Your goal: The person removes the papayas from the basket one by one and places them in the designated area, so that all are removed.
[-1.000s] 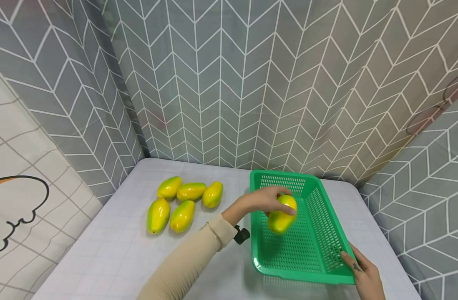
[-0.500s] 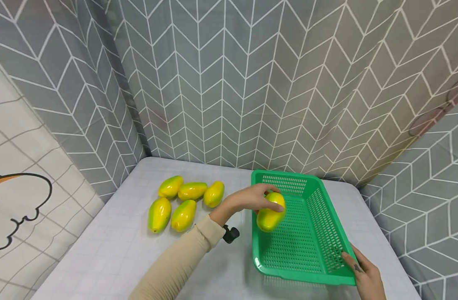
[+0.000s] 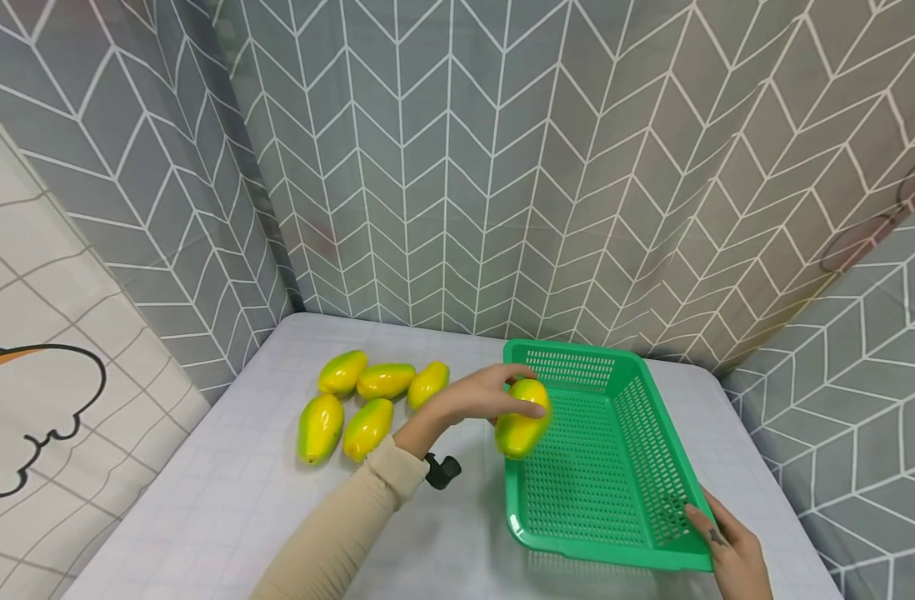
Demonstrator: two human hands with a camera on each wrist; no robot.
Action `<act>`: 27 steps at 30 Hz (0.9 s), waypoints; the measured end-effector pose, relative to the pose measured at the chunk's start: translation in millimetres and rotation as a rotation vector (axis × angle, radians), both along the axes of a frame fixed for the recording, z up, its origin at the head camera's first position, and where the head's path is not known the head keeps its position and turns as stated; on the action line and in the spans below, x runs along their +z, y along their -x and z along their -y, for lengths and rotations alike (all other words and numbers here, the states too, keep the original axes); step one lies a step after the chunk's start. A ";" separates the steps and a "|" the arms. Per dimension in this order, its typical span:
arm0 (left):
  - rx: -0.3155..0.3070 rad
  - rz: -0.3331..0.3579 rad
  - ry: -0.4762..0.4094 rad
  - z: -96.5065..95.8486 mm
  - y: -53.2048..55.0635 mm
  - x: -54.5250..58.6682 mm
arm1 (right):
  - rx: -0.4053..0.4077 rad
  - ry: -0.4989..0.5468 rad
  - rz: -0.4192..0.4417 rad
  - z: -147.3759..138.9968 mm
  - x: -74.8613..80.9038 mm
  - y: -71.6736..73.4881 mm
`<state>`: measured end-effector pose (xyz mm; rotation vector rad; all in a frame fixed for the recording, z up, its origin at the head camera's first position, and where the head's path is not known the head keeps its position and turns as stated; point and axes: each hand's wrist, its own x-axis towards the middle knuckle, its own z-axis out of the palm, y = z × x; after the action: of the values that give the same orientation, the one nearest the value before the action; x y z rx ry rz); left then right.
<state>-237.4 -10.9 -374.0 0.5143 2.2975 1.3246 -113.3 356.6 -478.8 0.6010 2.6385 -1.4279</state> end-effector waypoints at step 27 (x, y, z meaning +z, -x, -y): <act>0.151 0.048 0.023 62.3 -10.7 -23.4 | 0.000 0.009 0.006 -1.2 -0.7 1.0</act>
<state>-226.7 -73.2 -397.3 0.3027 2.3487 1.3621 -114.2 357.8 -479.5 0.6034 2.6258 -1.4350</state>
